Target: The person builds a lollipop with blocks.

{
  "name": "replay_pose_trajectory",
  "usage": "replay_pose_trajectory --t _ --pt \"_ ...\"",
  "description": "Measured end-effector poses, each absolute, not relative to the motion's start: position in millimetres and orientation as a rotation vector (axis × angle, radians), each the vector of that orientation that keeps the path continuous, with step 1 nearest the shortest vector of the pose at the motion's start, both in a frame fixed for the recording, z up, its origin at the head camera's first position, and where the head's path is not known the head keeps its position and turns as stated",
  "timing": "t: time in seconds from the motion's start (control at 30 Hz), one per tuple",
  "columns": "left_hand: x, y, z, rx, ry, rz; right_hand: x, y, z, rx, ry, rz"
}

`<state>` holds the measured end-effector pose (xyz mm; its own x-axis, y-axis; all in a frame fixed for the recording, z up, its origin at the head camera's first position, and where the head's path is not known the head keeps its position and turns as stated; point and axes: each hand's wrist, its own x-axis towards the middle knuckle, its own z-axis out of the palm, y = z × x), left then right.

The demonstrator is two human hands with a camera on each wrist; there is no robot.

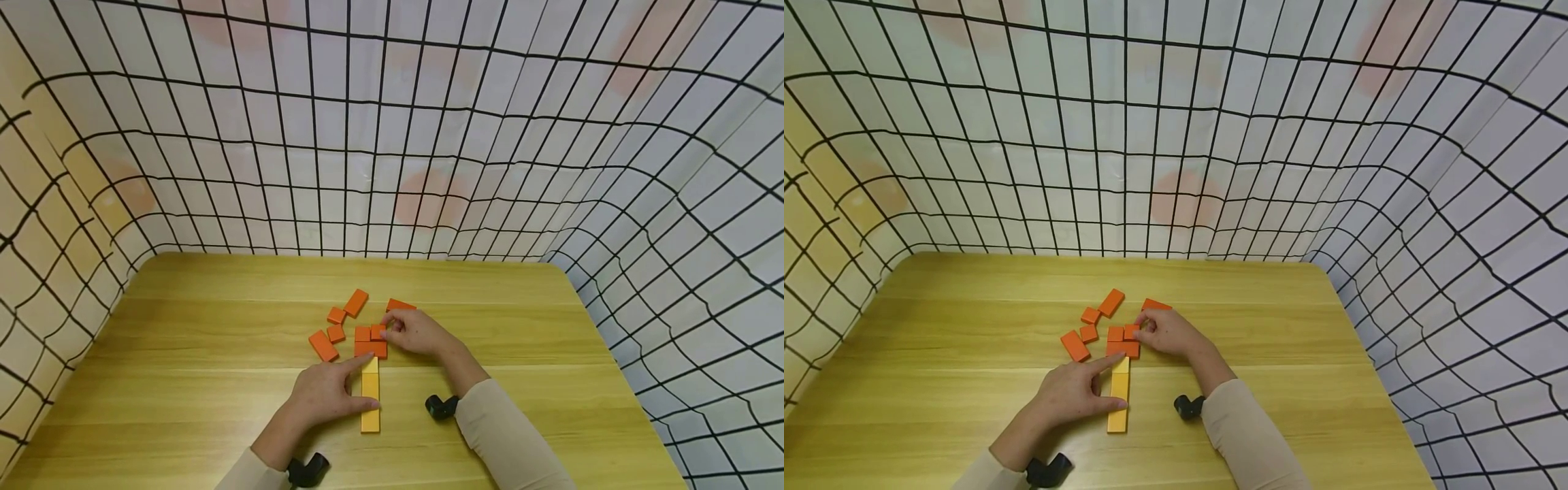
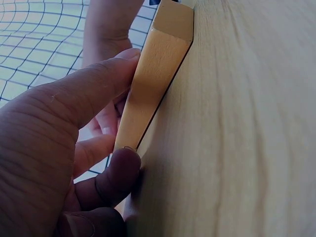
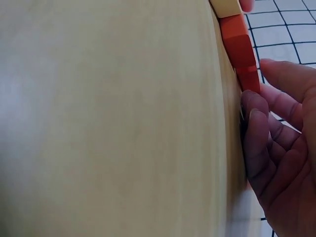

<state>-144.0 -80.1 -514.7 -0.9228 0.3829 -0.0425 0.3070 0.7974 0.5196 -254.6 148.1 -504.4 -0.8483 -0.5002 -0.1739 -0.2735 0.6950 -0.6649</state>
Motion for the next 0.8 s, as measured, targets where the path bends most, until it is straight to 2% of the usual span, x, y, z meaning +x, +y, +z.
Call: replay_pose_trajectory --t 0.8 --pt "-144.4 -79.9 -513.2 0.530 2.834 0.783 -254.4 149.0 -507.3 -0.664 2.583 -0.908"
